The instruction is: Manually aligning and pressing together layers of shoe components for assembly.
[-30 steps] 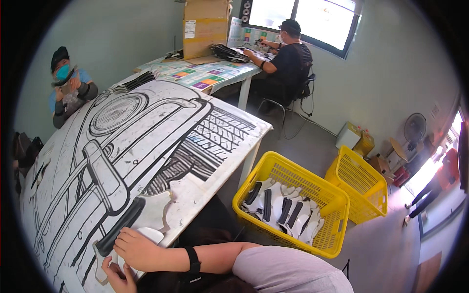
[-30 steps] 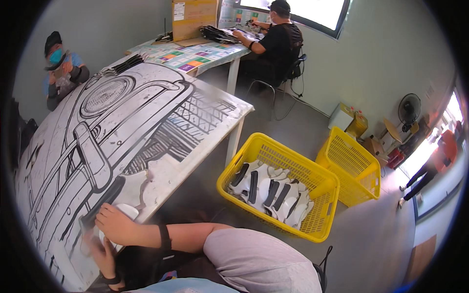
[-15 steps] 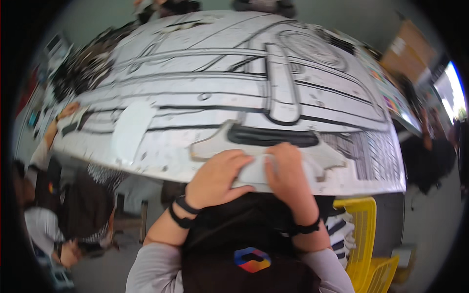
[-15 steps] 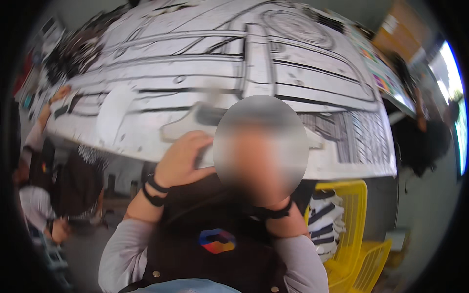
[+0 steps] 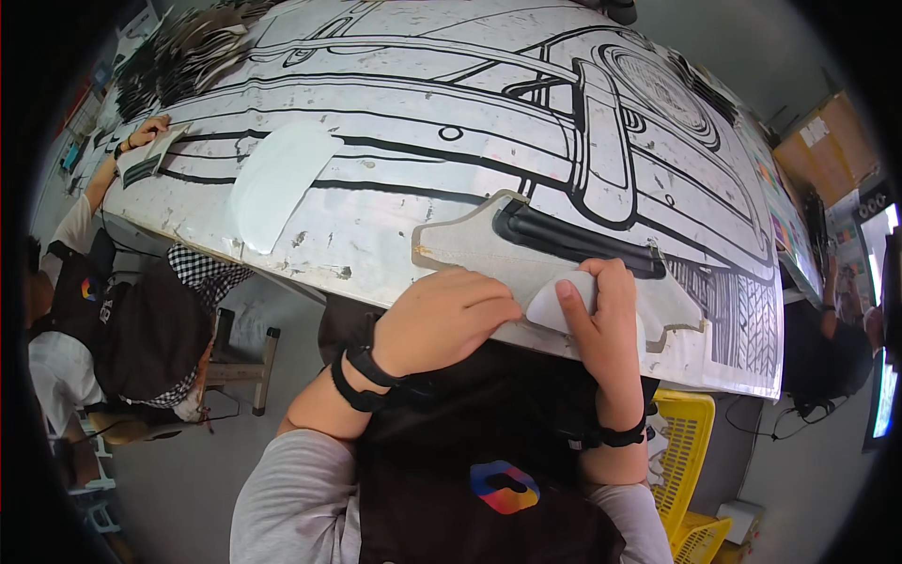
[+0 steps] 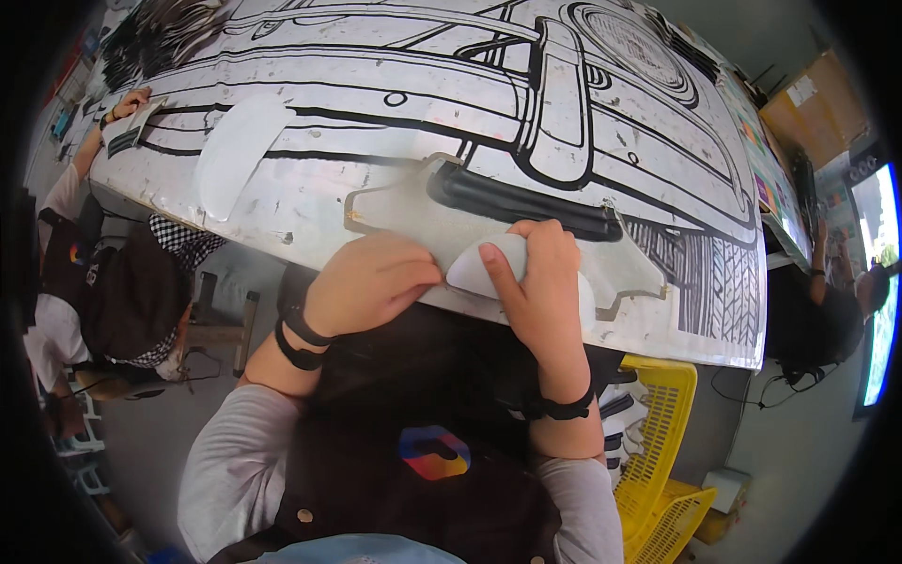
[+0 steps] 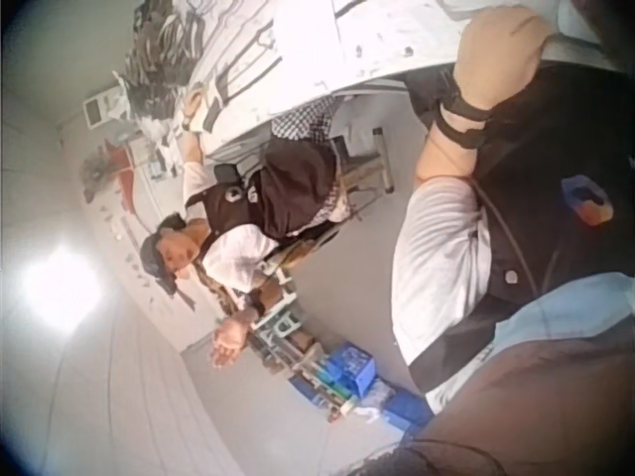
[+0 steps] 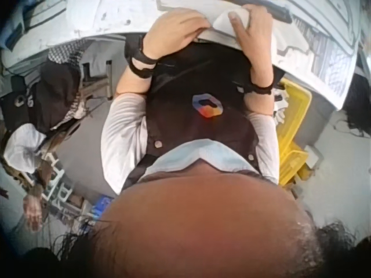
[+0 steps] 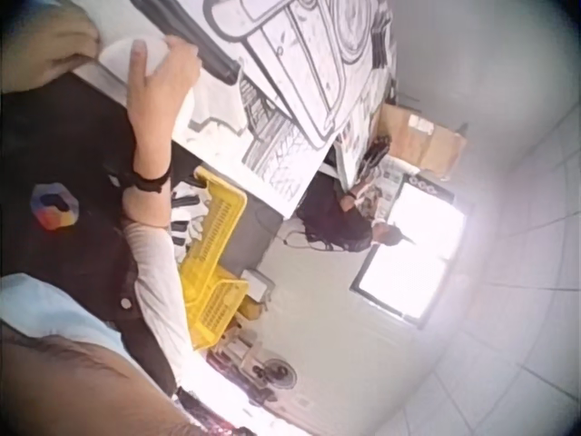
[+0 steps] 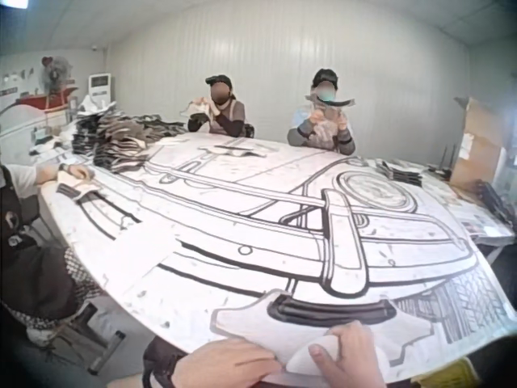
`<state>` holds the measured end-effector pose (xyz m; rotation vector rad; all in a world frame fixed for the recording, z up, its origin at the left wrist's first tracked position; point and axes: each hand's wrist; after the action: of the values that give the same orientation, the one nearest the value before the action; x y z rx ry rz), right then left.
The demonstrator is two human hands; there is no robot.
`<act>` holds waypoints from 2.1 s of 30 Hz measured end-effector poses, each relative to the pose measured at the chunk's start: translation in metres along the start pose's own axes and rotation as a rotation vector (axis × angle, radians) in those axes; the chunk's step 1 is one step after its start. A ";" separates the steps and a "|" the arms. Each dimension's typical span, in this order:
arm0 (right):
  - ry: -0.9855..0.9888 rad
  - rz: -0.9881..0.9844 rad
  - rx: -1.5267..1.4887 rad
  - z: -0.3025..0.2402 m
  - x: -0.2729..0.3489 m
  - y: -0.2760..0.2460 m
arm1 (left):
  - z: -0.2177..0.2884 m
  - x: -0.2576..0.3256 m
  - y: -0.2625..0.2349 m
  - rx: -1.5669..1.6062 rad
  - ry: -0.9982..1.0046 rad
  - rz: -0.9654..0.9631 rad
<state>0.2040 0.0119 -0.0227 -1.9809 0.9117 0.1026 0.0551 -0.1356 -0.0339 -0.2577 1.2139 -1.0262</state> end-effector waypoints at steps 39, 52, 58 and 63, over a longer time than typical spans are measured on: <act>-0.207 -0.062 0.074 -0.011 -0.002 0.011 | 0.007 0.006 -0.018 -0.150 0.133 -0.151; -0.249 0.007 0.135 -0.012 0.002 0.016 | 0.010 0.006 -0.017 -0.191 0.087 -0.174; -0.240 -0.015 0.154 -0.015 0.002 0.014 | 0.004 0.014 -0.017 -0.185 0.133 -0.137; -0.210 0.004 0.109 -0.012 0.005 0.015 | 0.009 0.005 -0.016 -0.154 0.136 -0.174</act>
<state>0.1946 -0.0050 -0.0284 -1.8282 0.7684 0.2530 0.0543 -0.1510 -0.0228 -0.4252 1.4155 -1.1151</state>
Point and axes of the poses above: each hand's wrist, its own x-axis away from the middle knuckle, its own y-axis out of the palm, z = x × y, and after that the axes turned 4 degrees about y, right-handed
